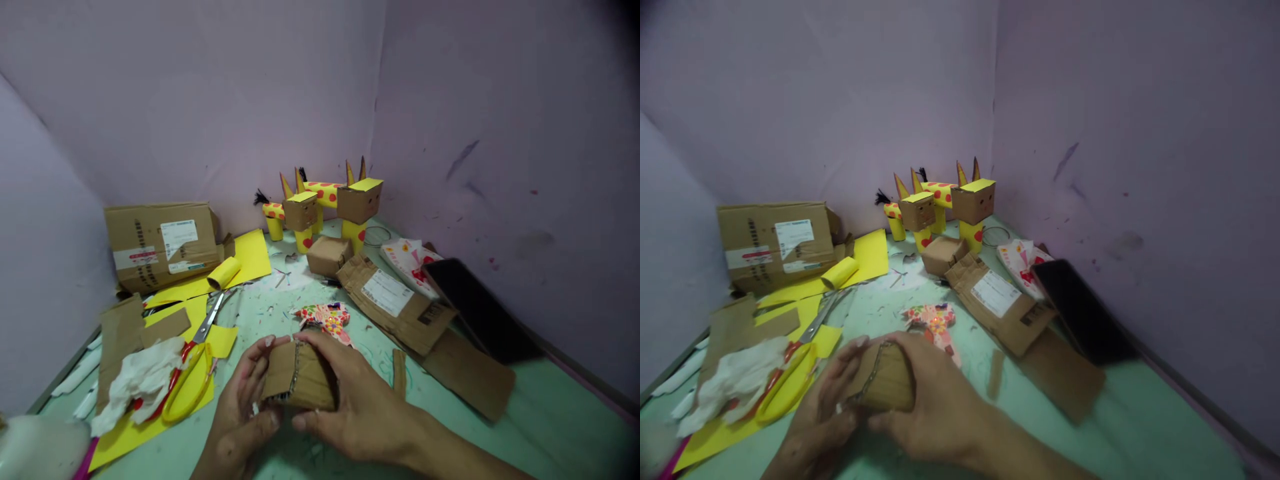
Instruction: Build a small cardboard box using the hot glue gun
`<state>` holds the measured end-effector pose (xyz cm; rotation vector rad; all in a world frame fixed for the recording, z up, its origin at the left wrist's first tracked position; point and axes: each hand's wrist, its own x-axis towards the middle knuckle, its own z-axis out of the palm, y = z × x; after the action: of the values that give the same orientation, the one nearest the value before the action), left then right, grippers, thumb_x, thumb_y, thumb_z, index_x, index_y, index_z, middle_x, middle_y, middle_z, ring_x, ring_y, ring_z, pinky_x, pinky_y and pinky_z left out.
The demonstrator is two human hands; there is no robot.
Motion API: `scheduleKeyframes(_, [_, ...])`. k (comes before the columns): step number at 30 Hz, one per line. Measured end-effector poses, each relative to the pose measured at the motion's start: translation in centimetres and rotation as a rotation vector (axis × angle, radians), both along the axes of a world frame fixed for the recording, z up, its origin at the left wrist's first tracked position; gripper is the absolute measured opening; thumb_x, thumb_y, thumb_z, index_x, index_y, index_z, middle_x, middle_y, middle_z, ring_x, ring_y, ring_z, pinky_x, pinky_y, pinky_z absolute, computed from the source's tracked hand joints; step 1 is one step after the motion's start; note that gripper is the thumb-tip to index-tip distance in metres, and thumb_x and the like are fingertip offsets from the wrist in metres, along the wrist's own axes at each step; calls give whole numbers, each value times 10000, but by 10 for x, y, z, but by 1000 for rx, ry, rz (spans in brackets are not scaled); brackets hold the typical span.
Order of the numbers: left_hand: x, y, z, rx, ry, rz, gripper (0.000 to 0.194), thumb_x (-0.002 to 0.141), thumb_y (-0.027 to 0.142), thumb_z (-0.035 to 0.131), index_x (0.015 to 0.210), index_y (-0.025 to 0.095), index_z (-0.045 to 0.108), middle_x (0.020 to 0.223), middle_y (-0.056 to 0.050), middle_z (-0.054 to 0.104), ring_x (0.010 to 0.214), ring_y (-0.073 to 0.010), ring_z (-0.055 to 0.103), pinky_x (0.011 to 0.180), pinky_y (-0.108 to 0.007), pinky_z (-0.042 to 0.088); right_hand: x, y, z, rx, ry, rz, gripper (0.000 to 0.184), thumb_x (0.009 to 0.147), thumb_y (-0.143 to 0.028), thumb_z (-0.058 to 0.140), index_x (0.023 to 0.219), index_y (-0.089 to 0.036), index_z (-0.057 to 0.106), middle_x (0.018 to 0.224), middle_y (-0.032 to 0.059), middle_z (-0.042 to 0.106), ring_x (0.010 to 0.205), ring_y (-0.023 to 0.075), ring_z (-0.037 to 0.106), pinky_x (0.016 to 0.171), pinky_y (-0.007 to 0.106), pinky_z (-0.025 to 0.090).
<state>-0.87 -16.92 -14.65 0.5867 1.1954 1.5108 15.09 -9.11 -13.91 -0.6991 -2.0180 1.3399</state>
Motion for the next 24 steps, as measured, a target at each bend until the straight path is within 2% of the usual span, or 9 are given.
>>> scheduleKeyframes(4, [0, 2, -4, 53, 74, 33, 706, 440, 336, 900, 1095, 313, 639, 1281, -56, 643, 1260, -341, 516, 985, -381, 479, -3, -2, 1, 49, 8, -69, 590, 620, -199, 764, 1168, -242, 550, 1067, 57, 660, 918, 250, 615, 836, 391, 491])
scheduleKeyframes(8, [0, 0, -5, 88, 156, 19, 631, 468, 383, 889, 1056, 301, 672, 1289, -70, 637, 1232, -357, 536, 974, -404, 484, -4, -2, -1, -39, 26, -56, 537, 630, -199, 740, 1134, -226, 557, 1043, 62, 649, 897, 242, 611, 810, 381, 498])
scheduleKeyframes(13, [0, -3, -3, 94, 186, 23, 638, 497, 394, 878, 1082, 263, 663, 1231, -90, 664, 1183, -364, 572, 902, -385, 521, -5, 1, -11, -333, 174, -18, 608, 609, -301, 796, 1162, -234, 551, 1120, 77, 627, 1024, 285, 594, 868, 407, 478])
scheduleKeyframes(17, [-4, -6, -8, 211, 174, -22, 735, 502, 443, 880, 1166, 254, 628, 1281, -116, 618, 1202, -377, 549, 932, -399, 505, -7, 0, -13, -618, 322, 123, 709, 553, -352, 841, 1178, -208, 540, 1150, 88, 615, 1094, 305, 571, 872, 395, 463])
scheduleKeyframes(20, [-9, -7, -18, 335, 225, -82, 857, 507, 497, 870, 1275, 271, 564, 1362, -126, 551, 1252, -369, 503, 994, -392, 460, -8, -1, -11, -777, 432, 201, 642, 571, -338, 830, 1147, -208, 578, 1121, 77, 652, 1099, 298, 580, 865, 373, 464])
scheduleKeyframes(22, [-12, -5, -22, 431, 229, -50, 888, 527, 526, 849, 1320, 294, 525, 1371, -117, 548, 1245, -338, 515, 1012, -374, 446, -8, -1, -10, -869, 493, 222, 566, 600, -327, 813, 1118, -210, 618, 1087, 72, 687, 1077, 292, 606, 890, 380, 460])
scheduleKeyframes(24, [-13, -3, -19, 482, 196, 87, 795, 575, 507, 832, 1292, 315, 547, 1317, -97, 595, 1160, -291, 585, 959, -341, 488, -7, 1, -10, -945, 521, 215, 528, 613, -311, 807, 1106, -208, 648, 1069, 79, 711, 1058, 296, 628, 918, 405, 458])
